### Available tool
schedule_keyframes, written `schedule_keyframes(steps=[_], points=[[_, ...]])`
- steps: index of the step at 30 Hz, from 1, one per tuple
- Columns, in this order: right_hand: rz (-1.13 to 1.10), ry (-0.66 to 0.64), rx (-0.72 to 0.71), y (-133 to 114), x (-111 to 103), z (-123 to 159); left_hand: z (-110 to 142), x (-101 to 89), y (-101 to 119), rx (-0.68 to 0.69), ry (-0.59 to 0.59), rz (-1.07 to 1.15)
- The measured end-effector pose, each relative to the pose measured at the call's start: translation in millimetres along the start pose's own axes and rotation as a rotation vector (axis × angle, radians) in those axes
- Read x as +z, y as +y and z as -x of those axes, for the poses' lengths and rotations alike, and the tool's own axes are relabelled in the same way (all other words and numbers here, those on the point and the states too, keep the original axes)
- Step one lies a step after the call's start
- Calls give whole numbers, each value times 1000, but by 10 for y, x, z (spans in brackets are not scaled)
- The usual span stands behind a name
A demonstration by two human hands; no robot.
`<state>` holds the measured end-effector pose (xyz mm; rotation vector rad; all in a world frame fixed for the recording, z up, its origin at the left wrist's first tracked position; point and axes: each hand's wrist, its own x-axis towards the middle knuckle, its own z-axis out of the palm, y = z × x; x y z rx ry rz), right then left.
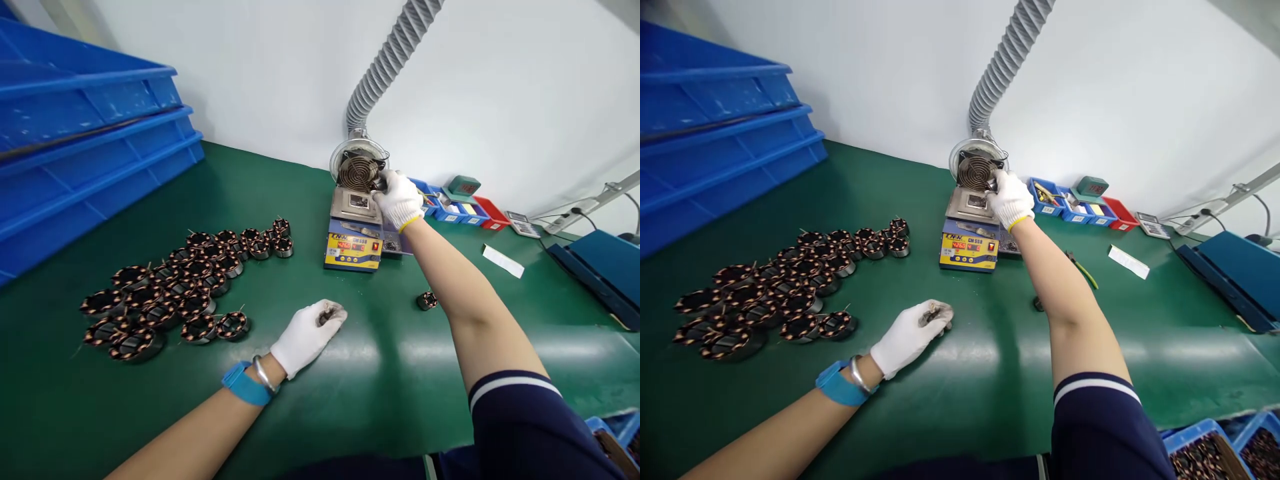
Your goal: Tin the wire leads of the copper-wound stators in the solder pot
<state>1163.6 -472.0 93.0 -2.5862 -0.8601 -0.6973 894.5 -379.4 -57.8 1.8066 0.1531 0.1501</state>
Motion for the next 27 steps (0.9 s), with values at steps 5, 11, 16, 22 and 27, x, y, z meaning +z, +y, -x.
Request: schedule_keyframes(steps=[5,11,16,22,27], points=[[222,-139,-83,-176,81,-195,-22,-24,-25,37,-26,-42],[339,-219,-123,-278,138,-219,-15,-18,-13,43,-36,-123],[361,-230,-135,-299,139,-214,-12,-19,7,41,-35,-158],[329,-213,-126,-306,114,-241,-11,-10,19,13,-34,-143],[105,-76,-55,-259,13,-189,-23,6,-5,7,-1,-57]])
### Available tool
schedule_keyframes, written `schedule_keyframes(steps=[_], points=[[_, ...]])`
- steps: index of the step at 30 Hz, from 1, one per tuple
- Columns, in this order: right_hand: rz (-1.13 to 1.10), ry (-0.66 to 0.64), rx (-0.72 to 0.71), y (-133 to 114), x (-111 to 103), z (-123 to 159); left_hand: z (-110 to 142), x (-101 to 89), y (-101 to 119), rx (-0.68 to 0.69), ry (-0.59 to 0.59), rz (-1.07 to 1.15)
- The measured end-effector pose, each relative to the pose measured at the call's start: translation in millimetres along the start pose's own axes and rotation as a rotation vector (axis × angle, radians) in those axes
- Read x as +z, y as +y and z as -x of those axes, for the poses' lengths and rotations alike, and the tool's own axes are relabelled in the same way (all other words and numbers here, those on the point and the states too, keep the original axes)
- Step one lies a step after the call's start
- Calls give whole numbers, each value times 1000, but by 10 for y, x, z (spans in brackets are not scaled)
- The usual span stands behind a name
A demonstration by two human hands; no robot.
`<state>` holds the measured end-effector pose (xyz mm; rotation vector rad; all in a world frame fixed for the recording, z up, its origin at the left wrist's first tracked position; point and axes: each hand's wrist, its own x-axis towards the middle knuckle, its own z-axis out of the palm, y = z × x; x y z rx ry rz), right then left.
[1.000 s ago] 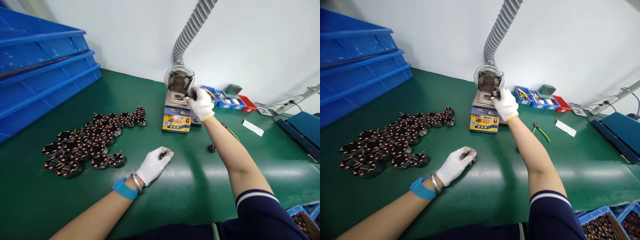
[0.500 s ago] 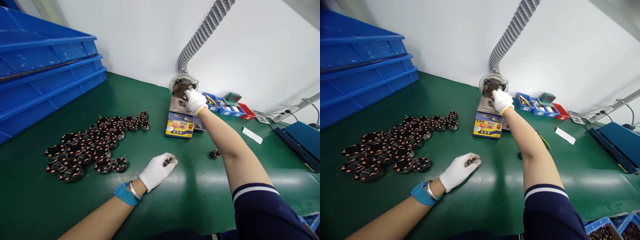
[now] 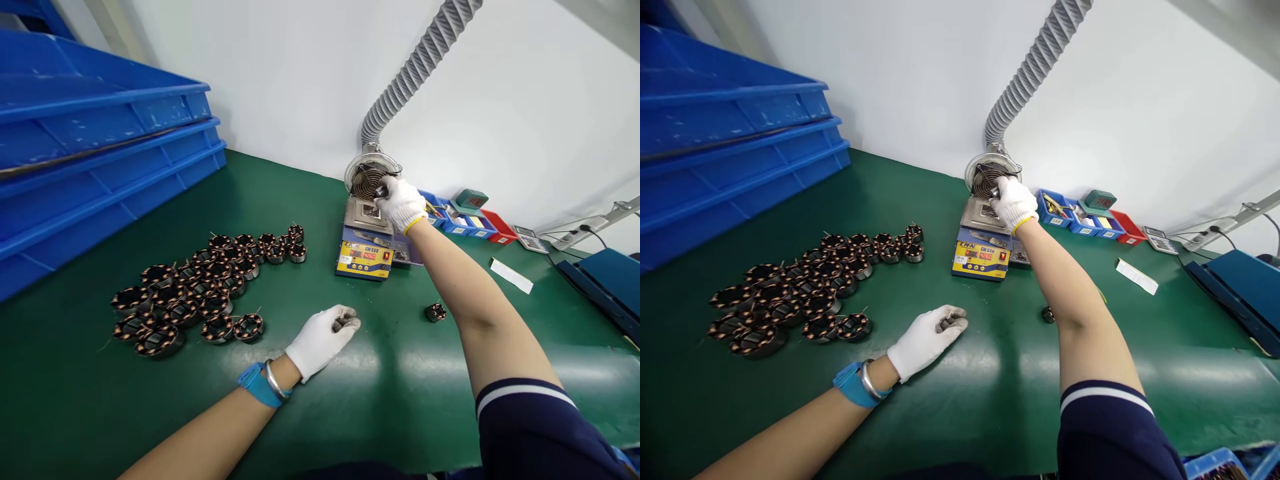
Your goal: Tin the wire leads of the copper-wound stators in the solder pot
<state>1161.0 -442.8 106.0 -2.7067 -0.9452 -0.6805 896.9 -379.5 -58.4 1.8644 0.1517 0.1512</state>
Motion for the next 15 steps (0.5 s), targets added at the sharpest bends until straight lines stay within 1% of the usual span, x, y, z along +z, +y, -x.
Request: schedule_keyframes(steps=[3,5,7,10,12,15], points=[[-292,30,26,-26,-37,175,-23,8,-29,1,75,69],[-490,-15,51,-92,-42,343,-45,8,-44,5,148,128],[-626,-106,104,-200,-28,544,-63,2,-53,28,228,199],[-740,-270,149,-433,35,910,-71,-13,-60,101,321,271],[-794,-362,157,-617,96,1192,-60,-24,-70,159,353,239],[-828,-474,188,-854,170,1589,-33,-44,-100,211,409,109]])
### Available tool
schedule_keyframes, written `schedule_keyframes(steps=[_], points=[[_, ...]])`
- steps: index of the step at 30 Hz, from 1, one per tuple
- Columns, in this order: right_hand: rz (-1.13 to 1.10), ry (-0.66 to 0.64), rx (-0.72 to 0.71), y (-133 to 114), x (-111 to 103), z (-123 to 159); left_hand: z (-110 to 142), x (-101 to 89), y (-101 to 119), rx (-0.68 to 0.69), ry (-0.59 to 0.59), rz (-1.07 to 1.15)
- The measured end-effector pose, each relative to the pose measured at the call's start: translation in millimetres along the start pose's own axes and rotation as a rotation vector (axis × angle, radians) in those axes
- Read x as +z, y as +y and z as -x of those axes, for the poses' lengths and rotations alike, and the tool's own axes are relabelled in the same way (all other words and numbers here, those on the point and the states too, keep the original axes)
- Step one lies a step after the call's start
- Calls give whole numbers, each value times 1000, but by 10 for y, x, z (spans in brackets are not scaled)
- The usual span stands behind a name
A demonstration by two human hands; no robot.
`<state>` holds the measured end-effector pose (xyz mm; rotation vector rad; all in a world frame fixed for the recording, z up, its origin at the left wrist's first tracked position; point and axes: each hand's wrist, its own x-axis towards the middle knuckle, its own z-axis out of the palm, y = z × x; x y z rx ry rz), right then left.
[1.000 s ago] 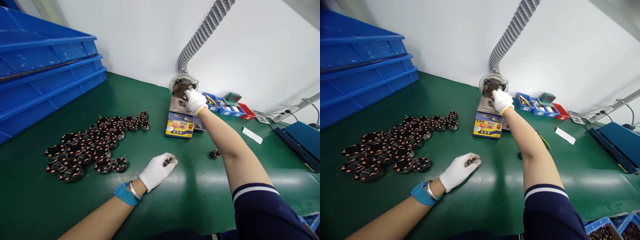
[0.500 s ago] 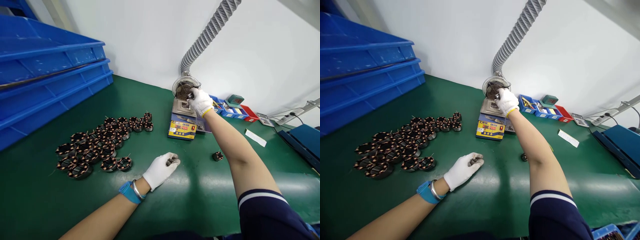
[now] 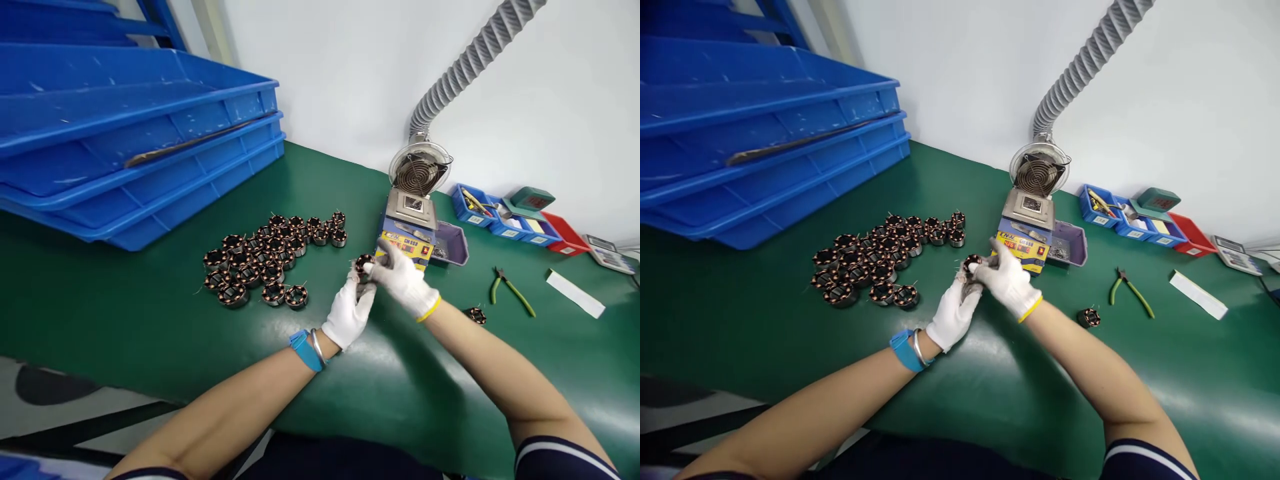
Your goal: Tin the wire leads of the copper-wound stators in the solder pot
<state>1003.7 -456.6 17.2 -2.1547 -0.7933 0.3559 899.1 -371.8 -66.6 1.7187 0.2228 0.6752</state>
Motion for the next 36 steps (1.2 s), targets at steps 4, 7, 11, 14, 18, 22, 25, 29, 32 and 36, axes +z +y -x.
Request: schedule_keyframes(steps=[4,7,11,14,18,22,25,29,32,36], points=[[-70,-165,-6,37,122,211,7,-49,-22,-8,44,-37],[-259,-313,40,73,3,194,-2,-60,-16,-31,5,10],[-360,-365,204,133,-101,115,-1,-39,-12,14,-92,-34],[-327,-374,264,147,-134,62,12,-21,-8,14,-169,54],[-141,-138,97,99,-410,-154,22,-6,1,-88,-275,209],[393,335,-151,24,-974,-570,11,17,12,-142,-273,118],[855,458,-191,-42,-1321,-863,0,30,30,-165,-271,60],[1204,368,-172,-147,-1427,-1133,-7,26,70,-185,-286,39],[1248,350,-137,-185,-1330,-1263,-9,20,91,-188,-296,34],[1282,297,-190,-155,-1189,-1364,-7,26,83,-200,-296,13]])
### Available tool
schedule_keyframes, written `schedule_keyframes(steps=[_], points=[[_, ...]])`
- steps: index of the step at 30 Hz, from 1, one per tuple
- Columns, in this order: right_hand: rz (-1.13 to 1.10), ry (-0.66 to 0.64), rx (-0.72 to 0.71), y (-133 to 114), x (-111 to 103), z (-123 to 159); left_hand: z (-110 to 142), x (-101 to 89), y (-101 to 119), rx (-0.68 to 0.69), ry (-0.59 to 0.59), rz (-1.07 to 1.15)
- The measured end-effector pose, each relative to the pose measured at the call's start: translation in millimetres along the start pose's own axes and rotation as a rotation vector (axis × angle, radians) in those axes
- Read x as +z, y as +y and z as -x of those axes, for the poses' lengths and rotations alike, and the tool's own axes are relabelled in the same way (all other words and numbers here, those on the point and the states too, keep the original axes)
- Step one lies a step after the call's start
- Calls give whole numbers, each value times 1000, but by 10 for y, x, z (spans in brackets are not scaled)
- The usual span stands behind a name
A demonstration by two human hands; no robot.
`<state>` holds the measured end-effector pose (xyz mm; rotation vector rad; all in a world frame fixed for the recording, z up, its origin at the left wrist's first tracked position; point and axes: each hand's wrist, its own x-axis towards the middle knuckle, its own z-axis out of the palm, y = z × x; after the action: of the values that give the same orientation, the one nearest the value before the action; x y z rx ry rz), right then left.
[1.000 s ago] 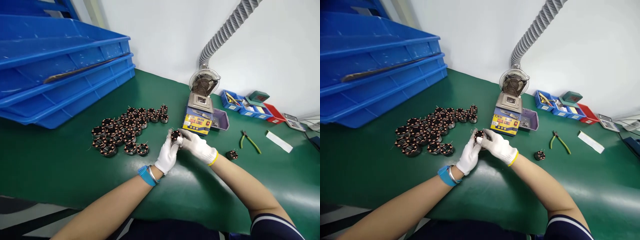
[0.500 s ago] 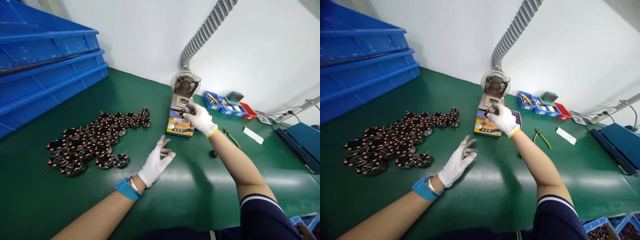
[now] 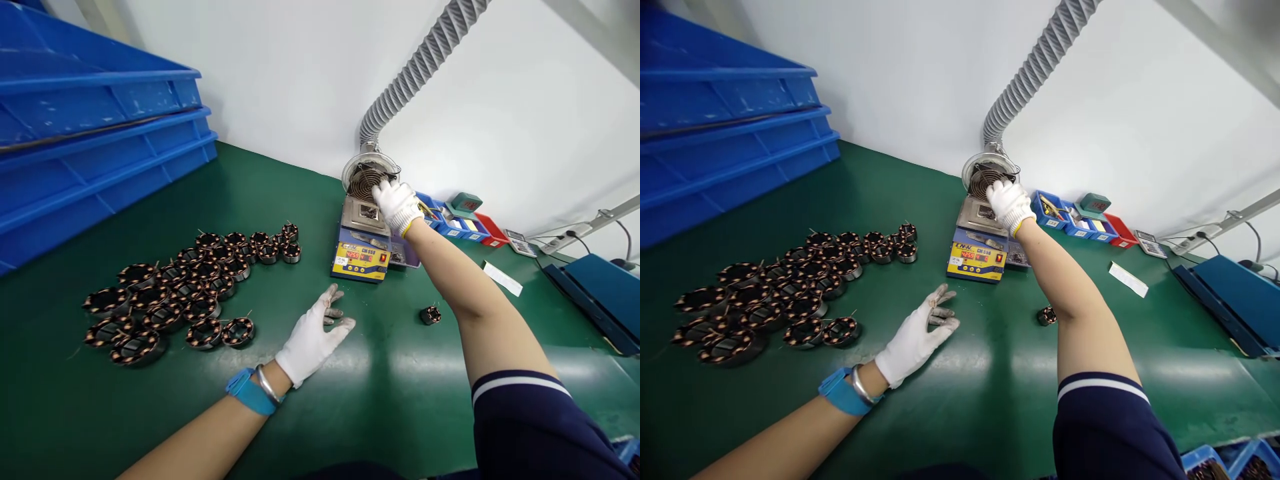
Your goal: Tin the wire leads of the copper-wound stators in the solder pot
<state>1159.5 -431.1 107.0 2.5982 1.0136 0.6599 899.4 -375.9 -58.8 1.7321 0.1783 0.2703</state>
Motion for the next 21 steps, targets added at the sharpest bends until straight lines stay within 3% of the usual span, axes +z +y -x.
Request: schedule_keyframes(steps=[7,12,16,21], points=[[-12,-18,-37,-58,18,17,-8,13,6,-18,16,-20],[-74,73,43,121,-7,79,-15,10,7,-19,19,-41],[-401,177,235,316,116,99,-19,18,-21,-8,17,-48],[-835,106,397,380,290,83,-23,26,-46,-3,24,-46]])
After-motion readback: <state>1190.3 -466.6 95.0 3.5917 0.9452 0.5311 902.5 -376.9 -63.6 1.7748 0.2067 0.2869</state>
